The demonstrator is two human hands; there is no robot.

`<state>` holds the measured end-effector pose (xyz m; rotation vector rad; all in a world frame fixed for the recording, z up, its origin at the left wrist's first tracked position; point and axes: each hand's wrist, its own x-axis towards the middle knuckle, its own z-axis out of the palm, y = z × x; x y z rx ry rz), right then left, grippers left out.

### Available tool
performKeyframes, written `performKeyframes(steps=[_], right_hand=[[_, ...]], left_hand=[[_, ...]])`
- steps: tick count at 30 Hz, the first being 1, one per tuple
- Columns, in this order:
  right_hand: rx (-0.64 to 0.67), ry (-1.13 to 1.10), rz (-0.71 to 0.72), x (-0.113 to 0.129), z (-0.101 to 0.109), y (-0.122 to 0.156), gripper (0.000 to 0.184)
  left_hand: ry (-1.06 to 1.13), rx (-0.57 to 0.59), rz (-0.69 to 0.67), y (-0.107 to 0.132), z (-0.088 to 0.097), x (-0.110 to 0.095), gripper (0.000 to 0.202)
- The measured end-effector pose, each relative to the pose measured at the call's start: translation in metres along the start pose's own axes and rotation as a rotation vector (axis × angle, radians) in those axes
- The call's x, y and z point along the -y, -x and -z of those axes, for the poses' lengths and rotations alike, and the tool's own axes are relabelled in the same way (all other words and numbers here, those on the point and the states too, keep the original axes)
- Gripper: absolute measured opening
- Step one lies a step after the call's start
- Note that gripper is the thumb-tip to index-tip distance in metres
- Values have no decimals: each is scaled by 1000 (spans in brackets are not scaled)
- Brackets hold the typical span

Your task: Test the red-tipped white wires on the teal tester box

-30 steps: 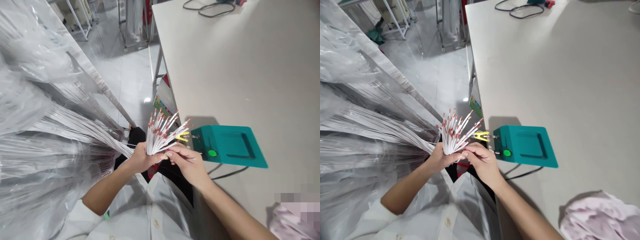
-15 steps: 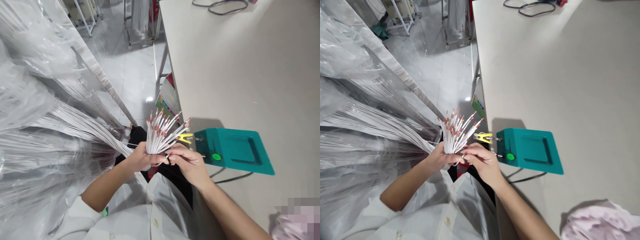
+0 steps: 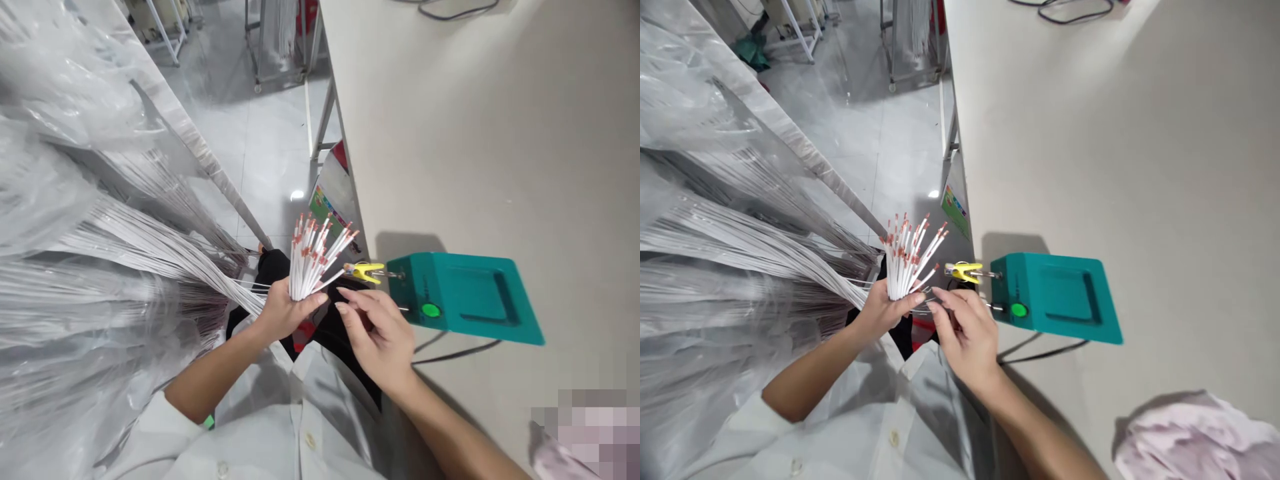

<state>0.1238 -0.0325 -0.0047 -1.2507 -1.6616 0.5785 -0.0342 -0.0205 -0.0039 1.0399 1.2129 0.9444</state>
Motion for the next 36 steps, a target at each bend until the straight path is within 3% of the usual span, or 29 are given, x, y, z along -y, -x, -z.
performKeyframes(steps=[4, 6, 11, 13, 19, 24, 27, 32, 36], right_hand=[[27, -134, -111, 1, -4, -5, 6], [30, -200, -176, 0, -4, -7, 6], [32, -222, -230, -2, -1, -6, 10], [92, -215, -207, -2, -3, -4, 11], [218, -157, -107, 1, -13, 2, 14], [185, -82, -26, 1, -6, -1, 12], [94, -67, -95, -1, -1, -6, 14], [148, -216, -161, 2, 1, -10, 12], [149, -203, -173, 7, 0, -11, 12]], left_hand=[[-33, 128, -38, 4, -4, -3, 34], [-13, 106, 9, 6, -6, -4, 30], [55, -250, 89, 3, -3, -8, 28], [63, -317, 89, 3, -2, -12, 28], [-25, -121, -1, 9, -11, -17, 19], [-92, -133, -60, 10, -12, -12, 17], [-107, -123, -66, 10, -10, -15, 14], [-167, -42, -49, 13, -8, -16, 14], [-238, -15, -57, 14, -7, -9, 17]])
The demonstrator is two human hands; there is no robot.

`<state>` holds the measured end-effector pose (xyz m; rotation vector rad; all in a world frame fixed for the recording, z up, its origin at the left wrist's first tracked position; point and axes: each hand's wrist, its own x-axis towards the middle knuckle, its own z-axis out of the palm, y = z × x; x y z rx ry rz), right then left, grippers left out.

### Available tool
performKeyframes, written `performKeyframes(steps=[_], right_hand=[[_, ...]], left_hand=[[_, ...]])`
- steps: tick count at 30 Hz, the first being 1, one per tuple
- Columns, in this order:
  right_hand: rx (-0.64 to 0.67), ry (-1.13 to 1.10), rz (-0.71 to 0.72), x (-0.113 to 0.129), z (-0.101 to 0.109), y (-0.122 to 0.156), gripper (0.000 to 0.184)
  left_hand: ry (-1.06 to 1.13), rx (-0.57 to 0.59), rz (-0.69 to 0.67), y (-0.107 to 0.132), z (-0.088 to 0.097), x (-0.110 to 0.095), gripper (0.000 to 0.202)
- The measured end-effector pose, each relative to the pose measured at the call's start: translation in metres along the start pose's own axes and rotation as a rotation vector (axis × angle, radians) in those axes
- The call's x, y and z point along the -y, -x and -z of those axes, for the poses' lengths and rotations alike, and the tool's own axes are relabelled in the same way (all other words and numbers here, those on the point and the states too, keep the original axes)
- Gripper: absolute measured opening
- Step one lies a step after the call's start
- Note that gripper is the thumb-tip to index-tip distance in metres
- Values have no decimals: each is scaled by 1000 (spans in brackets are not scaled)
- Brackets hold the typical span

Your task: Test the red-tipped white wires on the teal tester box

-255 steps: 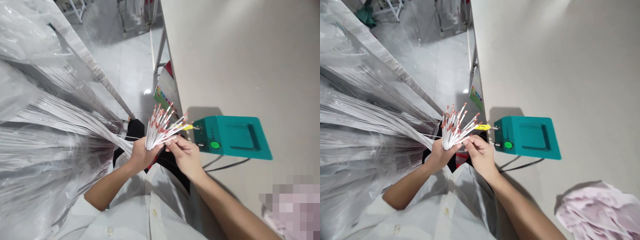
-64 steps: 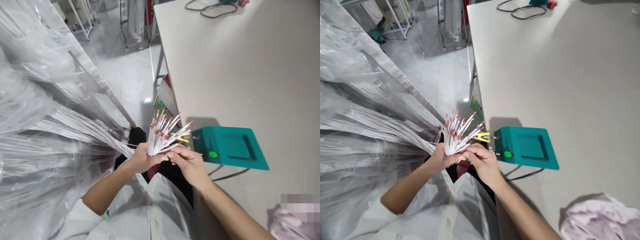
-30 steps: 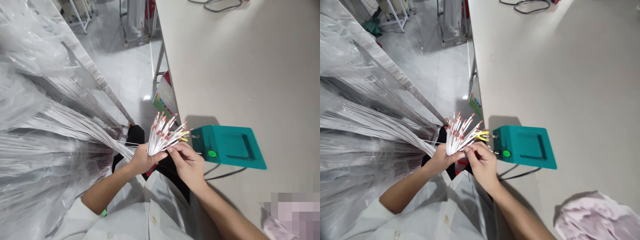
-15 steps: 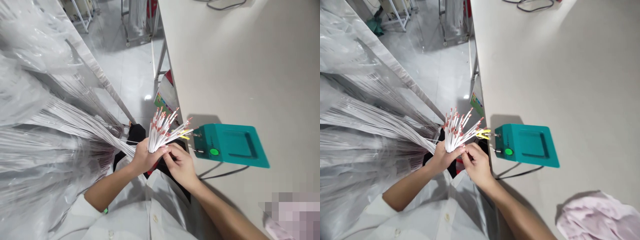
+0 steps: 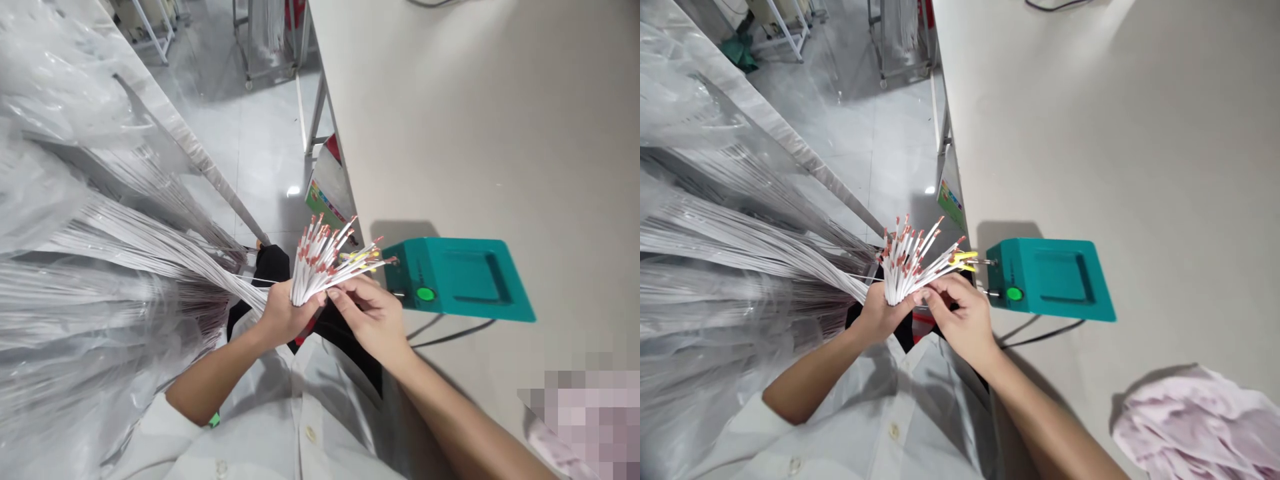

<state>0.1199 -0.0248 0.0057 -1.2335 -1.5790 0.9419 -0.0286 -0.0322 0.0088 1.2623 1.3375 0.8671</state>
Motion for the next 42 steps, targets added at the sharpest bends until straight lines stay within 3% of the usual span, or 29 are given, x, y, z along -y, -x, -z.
performKeyframes(steps=[5, 12, 17, 19, 24, 28, 30, 34, 37, 39, 42], right_hand=[[2, 21, 5, 0, -1, -1, 21], [57, 76, 111, -4, 2, -4, 18], [11, 131, 155, 1, 15, -7, 8], [87, 118, 196, 4, 20, -10, 11], [434, 128, 309, 13, 33, -23, 13], [531, 26, 233, 15, 35, -30, 11], [492, -132, 108, 12, 29, -27, 10], [274, -520, -242, 8, 3, -13, 14], [128, -701, -418, 8, -17, -5, 22], [66, -728, -464, 9, -24, -3, 26], [0, -650, -403, 7, -25, -3, 21]], left_hand=[[65, 43, -25, -1, 1, -1, 19], [117, 135, 3, -1, 10, -7, 25], [108, 177, 23, -4, 17, -13, 24], [108, 209, 22, -5, 19, -13, 21], [27, 333, -38, -7, 24, -8, 18], [66, 405, -1, -7, 29, -6, 23], [125, 382, 49, -6, 31, -8, 26], [286, 294, 120, -6, 30, -13, 29], [379, 196, 146, -6, 27, -12, 28], [379, 160, 137, -6, 25, -11, 28], [298, 138, 128, -5, 22, -13, 28]])
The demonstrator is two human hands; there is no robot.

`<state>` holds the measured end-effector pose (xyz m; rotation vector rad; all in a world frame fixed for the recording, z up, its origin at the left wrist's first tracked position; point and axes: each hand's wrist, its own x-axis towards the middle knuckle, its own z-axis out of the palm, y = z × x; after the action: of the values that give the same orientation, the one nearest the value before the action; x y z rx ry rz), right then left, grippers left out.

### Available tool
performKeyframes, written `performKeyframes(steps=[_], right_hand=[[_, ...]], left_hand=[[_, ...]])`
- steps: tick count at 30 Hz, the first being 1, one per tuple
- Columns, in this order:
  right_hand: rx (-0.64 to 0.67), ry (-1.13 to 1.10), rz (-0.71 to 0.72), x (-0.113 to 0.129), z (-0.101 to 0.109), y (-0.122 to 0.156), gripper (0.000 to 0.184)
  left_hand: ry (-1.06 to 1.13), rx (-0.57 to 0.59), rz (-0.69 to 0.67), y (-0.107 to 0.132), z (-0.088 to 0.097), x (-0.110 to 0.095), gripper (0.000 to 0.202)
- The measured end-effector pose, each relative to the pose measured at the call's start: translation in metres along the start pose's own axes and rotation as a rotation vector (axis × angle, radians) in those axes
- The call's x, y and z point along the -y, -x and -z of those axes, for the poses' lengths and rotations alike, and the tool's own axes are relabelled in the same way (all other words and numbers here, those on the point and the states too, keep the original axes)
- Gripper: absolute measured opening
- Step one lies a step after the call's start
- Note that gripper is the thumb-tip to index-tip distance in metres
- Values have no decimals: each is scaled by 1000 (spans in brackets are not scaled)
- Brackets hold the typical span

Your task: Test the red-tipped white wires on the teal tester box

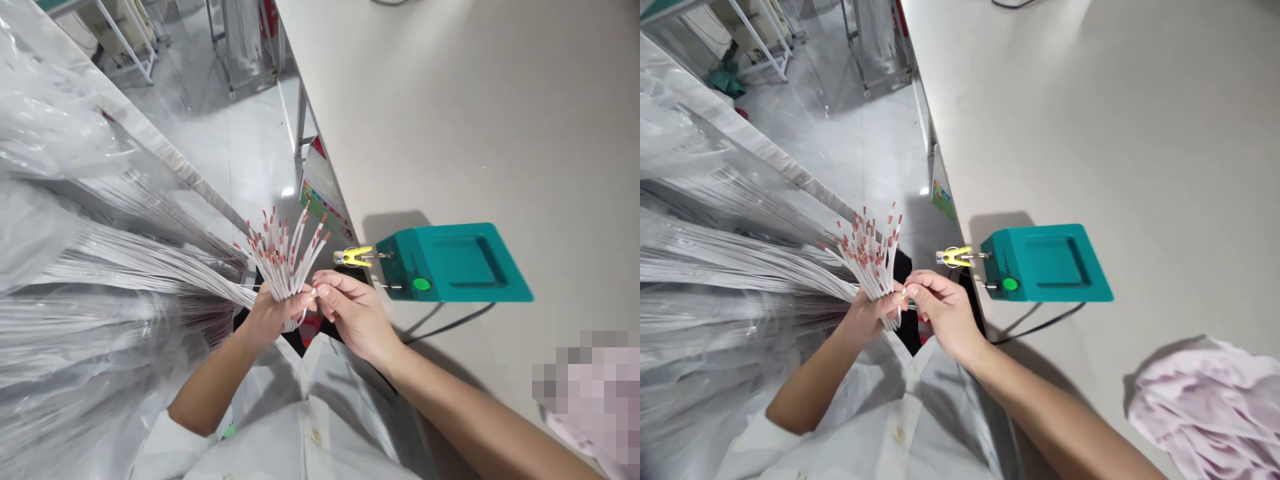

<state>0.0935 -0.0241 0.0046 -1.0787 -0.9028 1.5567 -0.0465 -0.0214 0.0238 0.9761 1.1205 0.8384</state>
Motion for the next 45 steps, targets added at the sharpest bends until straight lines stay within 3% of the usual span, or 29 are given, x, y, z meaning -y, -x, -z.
performKeyframes(steps=[7, 14, 16, 20, 25, 27, 30, 34, 36, 38, 43, 45], right_hand=[[-36, 450, 340, 5, 14, -4, 7], [57, 1199, 895, 2, 33, -5, 15], [115, 1383, 993, 3, 40, -6, 18], [212, 1484, 960, 7, 49, -6, 21], [47, 1024, 662, 11, 41, 0, 19], [65, 884, 600, 12, 35, 2, 17], [121, 850, 660, 12, 31, 2, 16], [167, 1121, 841, 13, 36, -2, 14], [223, 1150, 749, 17, 38, -4, 17], [269, 1008, 510, 22, 36, -5, 18], [265, 202, -371, 28, 30, -5, 18], [289, -98, -615, 26, 30, -5, 22]], left_hand=[[-146, -113, -29, 1, -10, 1, 23], [-180, -91, -1, 2, -7, 11, 26], [-164, -89, 10, 2, -7, 13, 26], [-138, -132, 41, 1, -8, 11, 24], [-132, -99, 47, 0, -9, 4, 27], [-157, -52, 18, -1, -8, 3, 27], [-199, 0, -11, -1, -7, 1, 27], [-264, -27, -25, -2, -7, 4, 18], [-310, -86, -46, -2, -8, 7, 12], [-363, -139, -67, -3, -9, 11, 10], [-424, -124, -148, -1, -8, 18, 15], [-441, -136, -188, -1, -9, 18, 17]])
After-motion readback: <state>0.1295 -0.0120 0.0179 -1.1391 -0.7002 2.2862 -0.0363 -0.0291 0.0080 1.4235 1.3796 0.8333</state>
